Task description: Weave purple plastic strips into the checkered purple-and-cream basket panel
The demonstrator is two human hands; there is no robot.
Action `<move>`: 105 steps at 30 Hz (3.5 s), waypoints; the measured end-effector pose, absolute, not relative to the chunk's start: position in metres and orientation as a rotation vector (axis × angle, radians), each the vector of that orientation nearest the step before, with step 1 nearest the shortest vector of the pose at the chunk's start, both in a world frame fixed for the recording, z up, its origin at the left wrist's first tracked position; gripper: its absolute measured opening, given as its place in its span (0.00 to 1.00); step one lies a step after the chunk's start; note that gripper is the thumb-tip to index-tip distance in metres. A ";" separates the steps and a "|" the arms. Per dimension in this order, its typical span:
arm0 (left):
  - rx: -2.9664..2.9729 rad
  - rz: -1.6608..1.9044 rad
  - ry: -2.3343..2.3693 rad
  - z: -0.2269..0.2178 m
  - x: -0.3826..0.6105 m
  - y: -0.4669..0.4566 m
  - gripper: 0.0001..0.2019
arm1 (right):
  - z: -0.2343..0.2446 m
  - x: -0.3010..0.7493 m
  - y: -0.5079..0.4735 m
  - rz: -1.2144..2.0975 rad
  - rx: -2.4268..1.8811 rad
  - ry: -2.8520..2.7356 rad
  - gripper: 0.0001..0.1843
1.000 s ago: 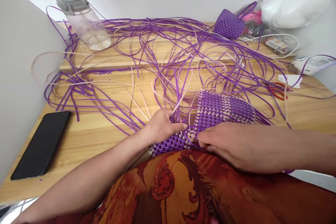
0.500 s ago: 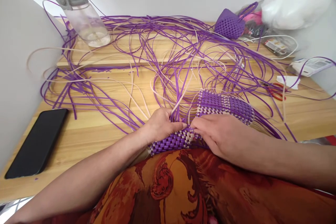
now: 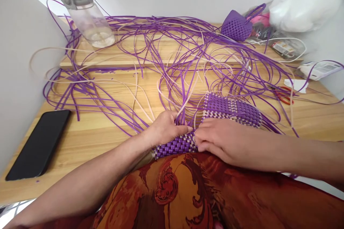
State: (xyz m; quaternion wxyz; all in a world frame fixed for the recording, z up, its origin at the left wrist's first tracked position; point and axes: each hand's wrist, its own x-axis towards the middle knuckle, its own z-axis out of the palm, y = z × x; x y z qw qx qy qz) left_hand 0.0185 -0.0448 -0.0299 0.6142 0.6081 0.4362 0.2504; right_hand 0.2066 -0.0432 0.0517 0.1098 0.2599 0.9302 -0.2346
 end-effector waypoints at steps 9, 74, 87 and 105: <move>1.347 0.547 0.935 -0.033 0.016 -0.043 0.11 | 0.042 0.205 -0.009 -0.895 1.076 2.659 0.07; 1.198 0.555 1.020 -0.032 0.021 -0.048 0.11 | 0.022 0.206 -0.034 -1.141 1.351 2.780 0.10; 1.355 0.526 1.140 -0.031 0.023 -0.049 0.06 | 0.041 0.228 -0.055 -0.603 1.311 2.627 0.05; 1.360 0.531 1.079 -0.027 0.023 -0.049 0.06 | 0.057 0.214 -0.037 -0.658 1.076 2.553 0.07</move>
